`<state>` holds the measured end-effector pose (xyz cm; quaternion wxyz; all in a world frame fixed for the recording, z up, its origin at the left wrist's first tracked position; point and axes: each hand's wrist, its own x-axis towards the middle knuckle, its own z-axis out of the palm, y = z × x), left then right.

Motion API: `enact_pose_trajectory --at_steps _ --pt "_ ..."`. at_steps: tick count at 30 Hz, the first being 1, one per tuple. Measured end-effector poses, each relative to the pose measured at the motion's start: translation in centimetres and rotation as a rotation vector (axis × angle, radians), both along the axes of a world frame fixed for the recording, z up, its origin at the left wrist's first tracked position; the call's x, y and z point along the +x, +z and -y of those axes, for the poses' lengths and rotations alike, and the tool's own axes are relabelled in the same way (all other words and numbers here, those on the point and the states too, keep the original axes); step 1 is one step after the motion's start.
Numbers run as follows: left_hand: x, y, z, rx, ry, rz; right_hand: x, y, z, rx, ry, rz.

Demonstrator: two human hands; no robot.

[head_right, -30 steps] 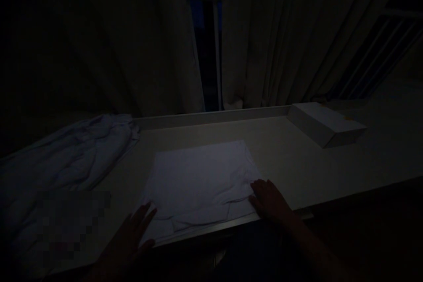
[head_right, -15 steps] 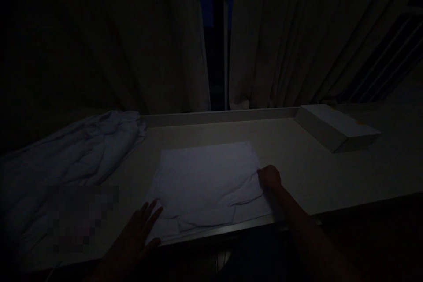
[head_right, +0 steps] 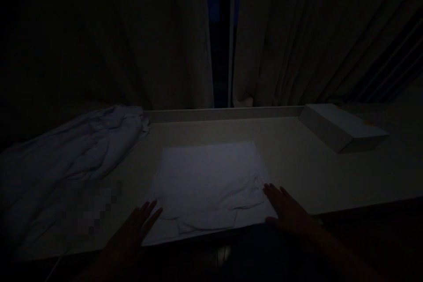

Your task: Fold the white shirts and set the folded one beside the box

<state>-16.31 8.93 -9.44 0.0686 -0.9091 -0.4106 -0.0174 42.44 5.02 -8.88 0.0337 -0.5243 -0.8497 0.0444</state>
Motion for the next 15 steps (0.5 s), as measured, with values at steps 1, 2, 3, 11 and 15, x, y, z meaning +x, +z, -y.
enact_pose_trajectory --at_steps 1,2,3,11,15 --pt "-0.1 0.3 0.1 -0.008 -0.006 -0.012 0.5 0.1 0.5 -0.017 0.019 0.005" --pt "-0.2 0.6 0.1 -0.014 -0.010 -0.022 0.9 0.2 0.8 -0.030 0.032 0.006" --pt "-0.3 0.9 0.2 -0.016 -0.015 -0.027 1.2 0.4 1.0 -0.040 0.044 0.006" --pt "-2.2 0.9 -0.1 -0.040 -0.102 -0.009 2.0 0.9 1.5 -0.063 0.110 -0.024" --pt "-3.4 -0.7 -0.3 -0.036 -0.149 -0.021 2.4 0.0 2.4 -0.049 0.081 -0.057"
